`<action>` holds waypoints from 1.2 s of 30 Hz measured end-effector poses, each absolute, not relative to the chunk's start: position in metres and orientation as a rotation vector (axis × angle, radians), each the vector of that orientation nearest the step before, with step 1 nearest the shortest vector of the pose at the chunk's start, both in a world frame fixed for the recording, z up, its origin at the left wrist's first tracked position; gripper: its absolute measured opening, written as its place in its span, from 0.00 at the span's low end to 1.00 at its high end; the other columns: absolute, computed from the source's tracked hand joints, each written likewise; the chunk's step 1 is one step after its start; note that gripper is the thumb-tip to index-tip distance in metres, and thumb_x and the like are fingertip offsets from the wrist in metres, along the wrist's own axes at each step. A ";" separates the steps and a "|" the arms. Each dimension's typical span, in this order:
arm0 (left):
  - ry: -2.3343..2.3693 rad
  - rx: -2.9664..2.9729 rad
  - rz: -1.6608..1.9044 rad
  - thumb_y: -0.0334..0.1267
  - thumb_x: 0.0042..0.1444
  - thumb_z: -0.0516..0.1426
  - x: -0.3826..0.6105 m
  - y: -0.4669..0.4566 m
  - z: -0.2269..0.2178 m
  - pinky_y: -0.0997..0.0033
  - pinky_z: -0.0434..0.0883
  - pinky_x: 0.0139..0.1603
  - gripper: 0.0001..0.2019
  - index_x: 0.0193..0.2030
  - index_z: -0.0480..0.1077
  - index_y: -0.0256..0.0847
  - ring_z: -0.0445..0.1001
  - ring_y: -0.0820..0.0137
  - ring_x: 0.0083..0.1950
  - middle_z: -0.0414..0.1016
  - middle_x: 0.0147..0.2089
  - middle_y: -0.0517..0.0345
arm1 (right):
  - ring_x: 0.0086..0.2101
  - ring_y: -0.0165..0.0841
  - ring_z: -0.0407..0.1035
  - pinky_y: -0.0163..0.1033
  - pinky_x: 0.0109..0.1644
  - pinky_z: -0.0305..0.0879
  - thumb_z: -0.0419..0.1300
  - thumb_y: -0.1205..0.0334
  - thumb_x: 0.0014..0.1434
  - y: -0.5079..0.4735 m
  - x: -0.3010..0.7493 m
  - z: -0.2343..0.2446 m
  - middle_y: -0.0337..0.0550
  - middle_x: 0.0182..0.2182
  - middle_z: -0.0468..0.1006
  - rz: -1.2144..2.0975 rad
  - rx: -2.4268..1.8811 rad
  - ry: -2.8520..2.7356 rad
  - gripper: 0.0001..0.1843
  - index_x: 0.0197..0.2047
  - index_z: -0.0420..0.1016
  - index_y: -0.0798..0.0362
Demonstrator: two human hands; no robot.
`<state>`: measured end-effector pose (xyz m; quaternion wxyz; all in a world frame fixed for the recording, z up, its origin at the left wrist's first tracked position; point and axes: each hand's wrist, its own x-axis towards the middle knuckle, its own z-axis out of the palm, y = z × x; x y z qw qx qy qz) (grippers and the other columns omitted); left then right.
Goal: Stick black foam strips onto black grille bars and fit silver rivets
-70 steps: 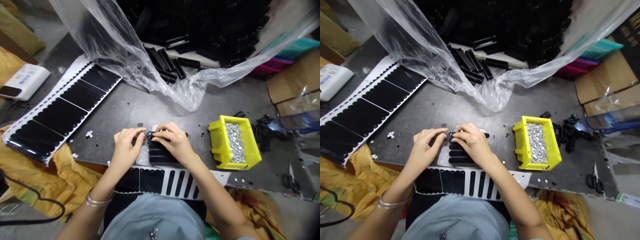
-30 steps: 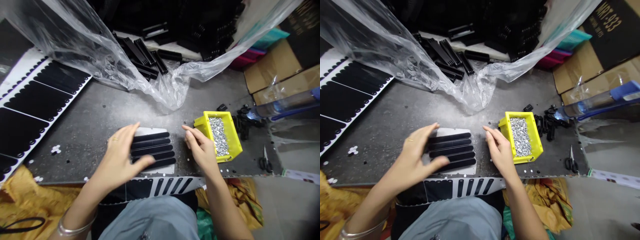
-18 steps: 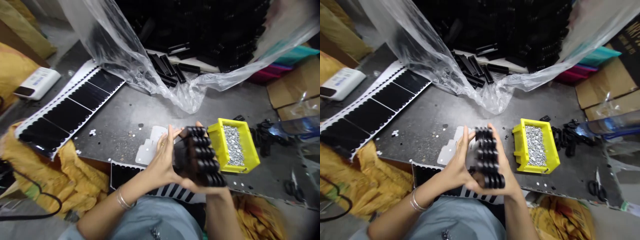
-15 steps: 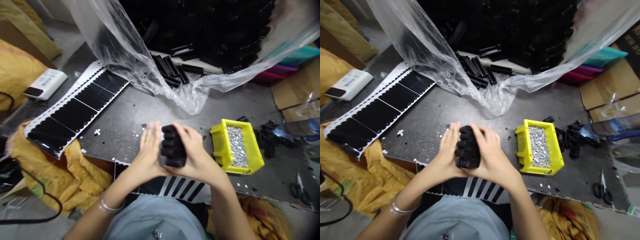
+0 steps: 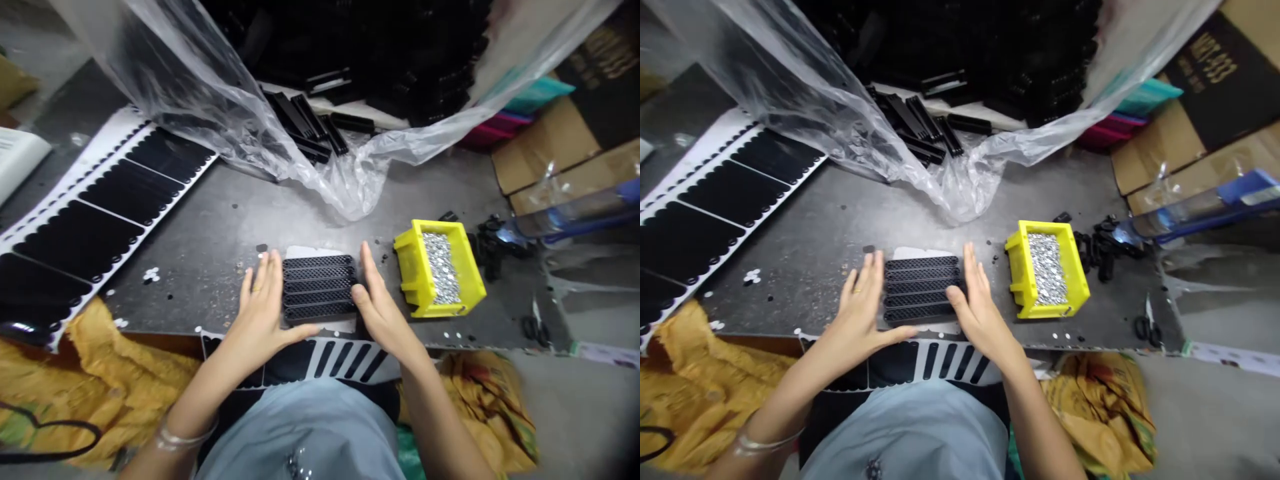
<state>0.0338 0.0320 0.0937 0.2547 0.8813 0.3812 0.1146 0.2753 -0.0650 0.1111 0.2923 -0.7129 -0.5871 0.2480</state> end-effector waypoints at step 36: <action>0.766 2.456 0.942 0.32 0.71 0.56 0.131 -0.045 0.096 0.63 0.58 0.45 0.05 0.48 0.74 0.39 0.72 0.70 0.33 0.79 0.34 0.61 | 0.33 0.29 0.76 0.41 0.37 0.76 0.61 0.63 0.70 -0.199 0.303 0.143 0.41 0.48 0.73 0.586 -1.425 -0.917 0.12 0.53 0.78 0.37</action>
